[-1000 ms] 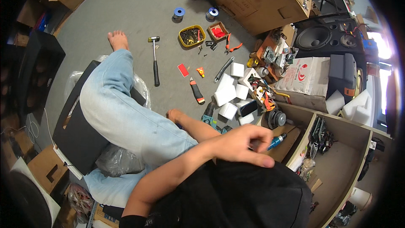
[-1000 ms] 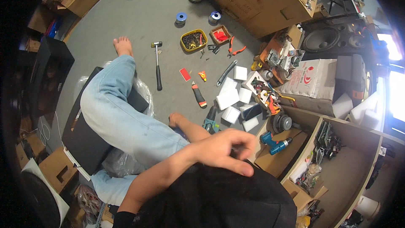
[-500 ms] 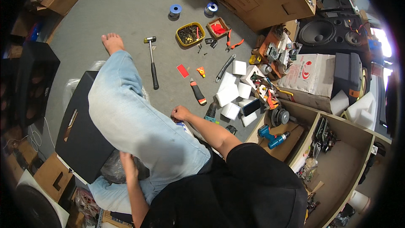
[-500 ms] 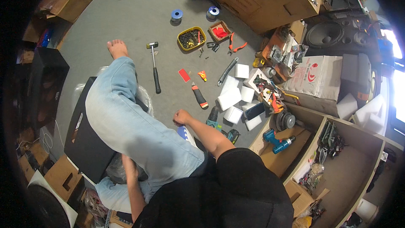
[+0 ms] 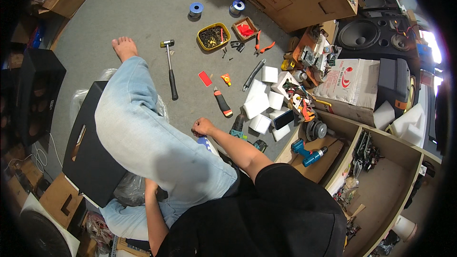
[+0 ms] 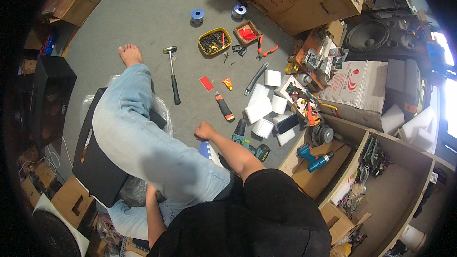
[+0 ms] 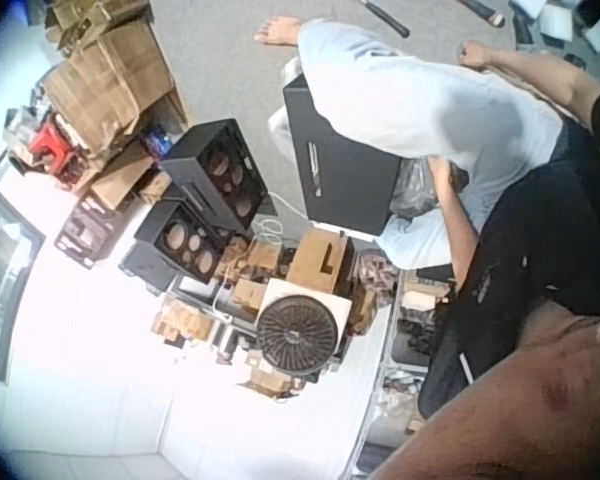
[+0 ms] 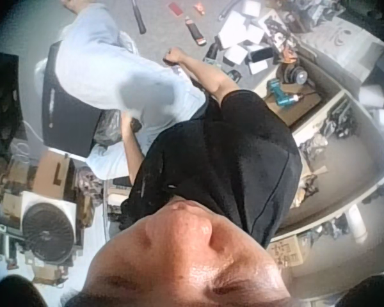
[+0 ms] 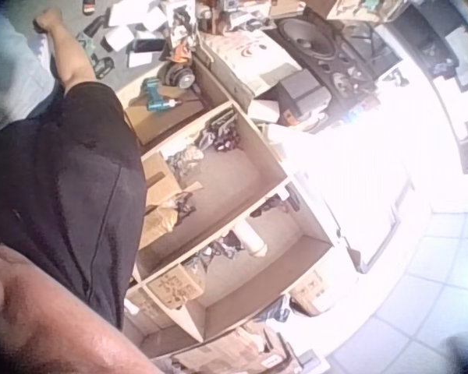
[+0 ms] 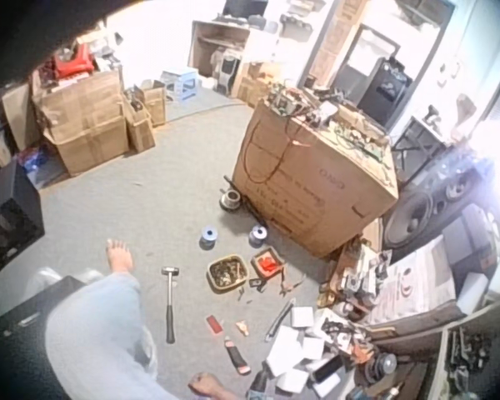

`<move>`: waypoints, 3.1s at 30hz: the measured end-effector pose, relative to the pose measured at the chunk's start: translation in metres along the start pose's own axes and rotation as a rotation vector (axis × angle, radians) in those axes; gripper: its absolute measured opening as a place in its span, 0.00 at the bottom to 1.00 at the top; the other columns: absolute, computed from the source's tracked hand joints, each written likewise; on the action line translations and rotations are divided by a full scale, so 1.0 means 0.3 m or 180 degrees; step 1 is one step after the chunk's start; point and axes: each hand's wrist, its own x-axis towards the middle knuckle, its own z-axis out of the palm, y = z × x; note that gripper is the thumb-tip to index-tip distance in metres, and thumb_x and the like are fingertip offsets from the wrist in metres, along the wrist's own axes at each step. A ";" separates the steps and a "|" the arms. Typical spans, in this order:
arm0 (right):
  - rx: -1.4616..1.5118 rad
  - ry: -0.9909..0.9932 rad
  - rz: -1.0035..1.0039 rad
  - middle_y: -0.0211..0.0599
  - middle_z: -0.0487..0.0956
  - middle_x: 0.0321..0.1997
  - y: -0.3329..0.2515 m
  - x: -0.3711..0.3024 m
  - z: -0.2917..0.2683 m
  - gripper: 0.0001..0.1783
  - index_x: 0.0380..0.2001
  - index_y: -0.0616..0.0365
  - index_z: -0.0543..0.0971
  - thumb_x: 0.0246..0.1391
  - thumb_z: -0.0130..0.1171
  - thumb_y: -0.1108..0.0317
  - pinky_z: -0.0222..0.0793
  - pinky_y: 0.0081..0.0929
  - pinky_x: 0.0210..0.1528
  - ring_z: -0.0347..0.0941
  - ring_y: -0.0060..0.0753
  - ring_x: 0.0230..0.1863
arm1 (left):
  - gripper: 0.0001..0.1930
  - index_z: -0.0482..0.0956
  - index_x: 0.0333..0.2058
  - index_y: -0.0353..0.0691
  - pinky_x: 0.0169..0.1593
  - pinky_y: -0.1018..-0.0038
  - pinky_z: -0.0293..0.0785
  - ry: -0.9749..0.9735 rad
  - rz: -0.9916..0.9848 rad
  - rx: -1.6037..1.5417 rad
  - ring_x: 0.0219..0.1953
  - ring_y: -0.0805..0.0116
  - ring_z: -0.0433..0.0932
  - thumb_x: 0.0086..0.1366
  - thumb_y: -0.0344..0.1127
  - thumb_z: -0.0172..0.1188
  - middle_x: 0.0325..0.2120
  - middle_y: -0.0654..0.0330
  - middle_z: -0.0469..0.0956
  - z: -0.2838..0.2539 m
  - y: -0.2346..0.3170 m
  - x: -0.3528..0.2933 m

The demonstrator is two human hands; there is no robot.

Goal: The person assembles a black speaker by attaching corner brackets and a handle. They use a cordless drill to secure screws into the brackets and then attach a handle to the top of the speaker.

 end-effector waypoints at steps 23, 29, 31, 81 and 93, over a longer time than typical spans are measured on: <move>-0.2444 0.2734 -0.0153 0.51 0.85 0.50 -0.919 0.397 -0.772 0.15 0.43 0.57 0.85 0.59 0.57 0.63 0.71 0.46 0.59 0.81 0.51 0.55 | 0.42 0.56 0.75 0.48 0.73 0.49 0.47 0.2997 0.1346 0.2396 0.76 0.53 0.52 0.68 0.60 0.56 0.76 0.58 0.53 -0.278 0.717 0.102; -0.2659 0.3027 -0.0548 0.49 0.87 0.47 -0.870 0.392 -0.745 0.16 0.44 0.55 0.86 0.62 0.52 0.64 0.69 0.47 0.58 0.82 0.50 0.54 | 0.43 0.56 0.75 0.44 0.74 0.50 0.45 0.3116 0.1625 0.2090 0.76 0.51 0.53 0.69 0.61 0.56 0.75 0.56 0.54 -0.277 0.698 0.107; -0.2554 0.2991 -0.0561 0.49 0.86 0.47 -0.885 0.377 -0.736 0.15 0.44 0.55 0.86 0.61 0.53 0.65 0.68 0.47 0.59 0.82 0.50 0.54 | 0.44 0.55 0.75 0.42 0.75 0.50 0.44 0.3065 0.1683 0.1814 0.76 0.51 0.53 0.69 0.61 0.56 0.75 0.55 0.55 -0.259 0.731 0.079; 0.1025 0.0299 -0.4023 0.39 0.82 0.40 -1.485 -0.911 0.006 0.09 0.48 0.64 0.79 0.67 0.60 0.73 0.74 0.25 0.43 0.77 0.27 0.37 | 0.32 0.63 0.72 0.51 0.72 0.43 0.46 0.3125 0.1225 0.1735 0.73 0.44 0.55 0.73 0.50 0.54 0.73 0.47 0.57 -0.254 0.654 0.007; -0.0131 -0.0312 -0.3092 0.30 0.83 0.35 -1.344 -0.717 0.280 0.07 0.41 0.63 0.81 0.64 0.66 0.71 0.74 0.19 0.41 0.78 0.20 0.35 | 0.33 0.62 0.72 0.46 0.74 0.44 0.48 0.3047 0.1285 0.1829 0.74 0.42 0.53 0.74 0.53 0.52 0.74 0.45 0.55 -0.262 0.624 -0.003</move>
